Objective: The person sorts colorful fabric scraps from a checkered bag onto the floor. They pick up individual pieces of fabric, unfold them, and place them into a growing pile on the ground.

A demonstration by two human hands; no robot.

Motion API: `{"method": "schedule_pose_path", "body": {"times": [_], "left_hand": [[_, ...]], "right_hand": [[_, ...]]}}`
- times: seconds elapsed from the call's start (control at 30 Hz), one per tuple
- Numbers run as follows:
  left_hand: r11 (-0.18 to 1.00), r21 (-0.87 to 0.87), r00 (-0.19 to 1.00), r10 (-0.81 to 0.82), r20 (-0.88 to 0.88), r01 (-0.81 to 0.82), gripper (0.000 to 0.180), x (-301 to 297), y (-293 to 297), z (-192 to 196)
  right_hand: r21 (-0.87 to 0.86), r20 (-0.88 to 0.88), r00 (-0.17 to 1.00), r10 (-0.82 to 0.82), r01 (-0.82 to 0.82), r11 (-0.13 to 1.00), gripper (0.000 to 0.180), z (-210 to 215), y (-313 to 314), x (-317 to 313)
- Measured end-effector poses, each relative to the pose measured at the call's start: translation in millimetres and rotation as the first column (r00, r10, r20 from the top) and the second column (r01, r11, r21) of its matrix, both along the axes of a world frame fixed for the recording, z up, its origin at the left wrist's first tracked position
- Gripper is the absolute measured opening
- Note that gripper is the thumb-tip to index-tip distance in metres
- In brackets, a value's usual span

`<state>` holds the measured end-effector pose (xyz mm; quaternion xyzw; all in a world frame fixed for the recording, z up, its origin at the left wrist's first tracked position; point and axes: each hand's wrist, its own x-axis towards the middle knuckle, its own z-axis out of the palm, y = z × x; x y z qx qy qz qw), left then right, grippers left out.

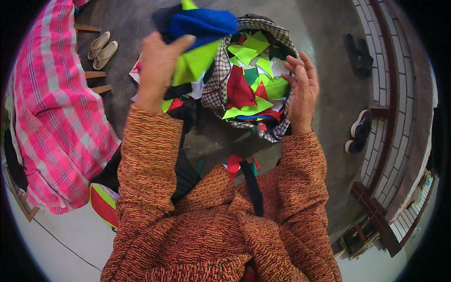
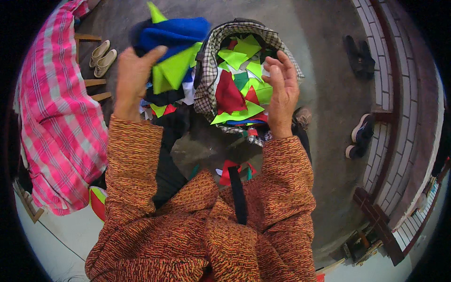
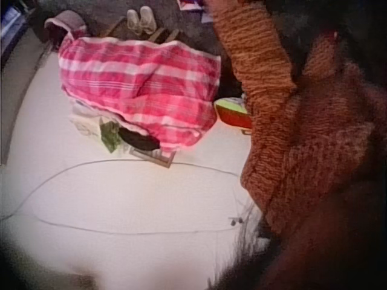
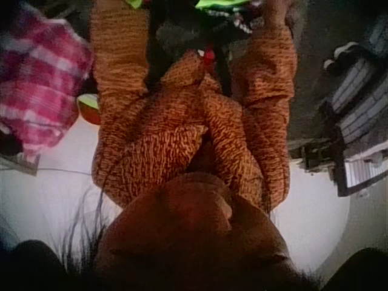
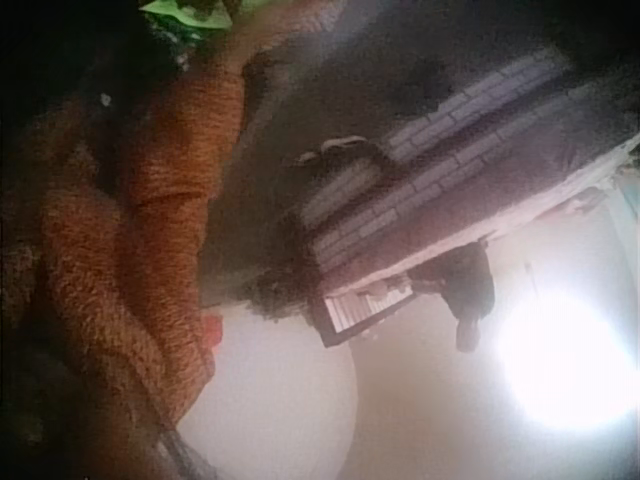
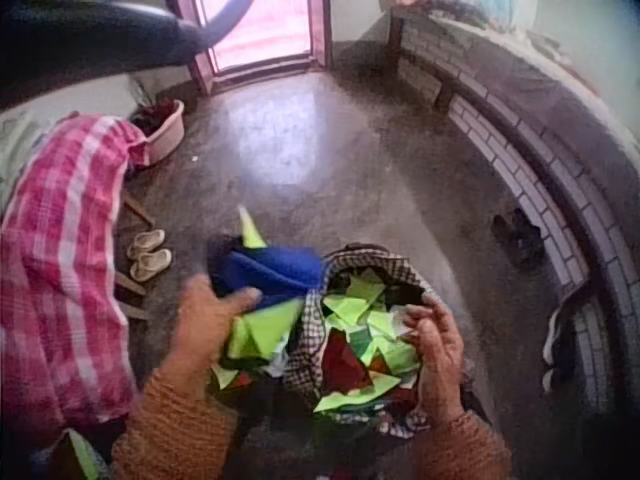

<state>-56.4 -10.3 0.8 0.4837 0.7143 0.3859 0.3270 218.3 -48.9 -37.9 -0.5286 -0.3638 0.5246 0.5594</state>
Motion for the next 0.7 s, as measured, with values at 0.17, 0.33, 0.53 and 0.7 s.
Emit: {"method": "schedule_pose_path", "body": {"times": [0.17,0.33,0.53,0.7], "left_hand": [[0.999,-0.006,0.989,0.049,-0.138,-0.05,0.04,-81,-4,-18],[0.933,-0.249,0.727,0.018,-0.687,-0.259,0.053,-129,-13,-30],[0.978,0.138,0.78,0.208,-0.59,-0.157,0.05,-116,-17,-15],[0.961,0.265,0.924,0.171,-0.342,-0.08,0.037,-69,-3,-5]], "right_hand": [[-0.054,0.106,0.994,-0.019,0.025,0.998,0.042,-9,-1,6],[-0.19,0.197,0.968,0.155,-0.118,0.975,0.036,-27,-3,3],[-0.32,0.245,0.925,0.289,-0.204,0.925,0.039,-89,-10,-11],[-0.478,0.59,0.679,0.436,-0.142,0.867,0.066,-221,-26,6]]}}
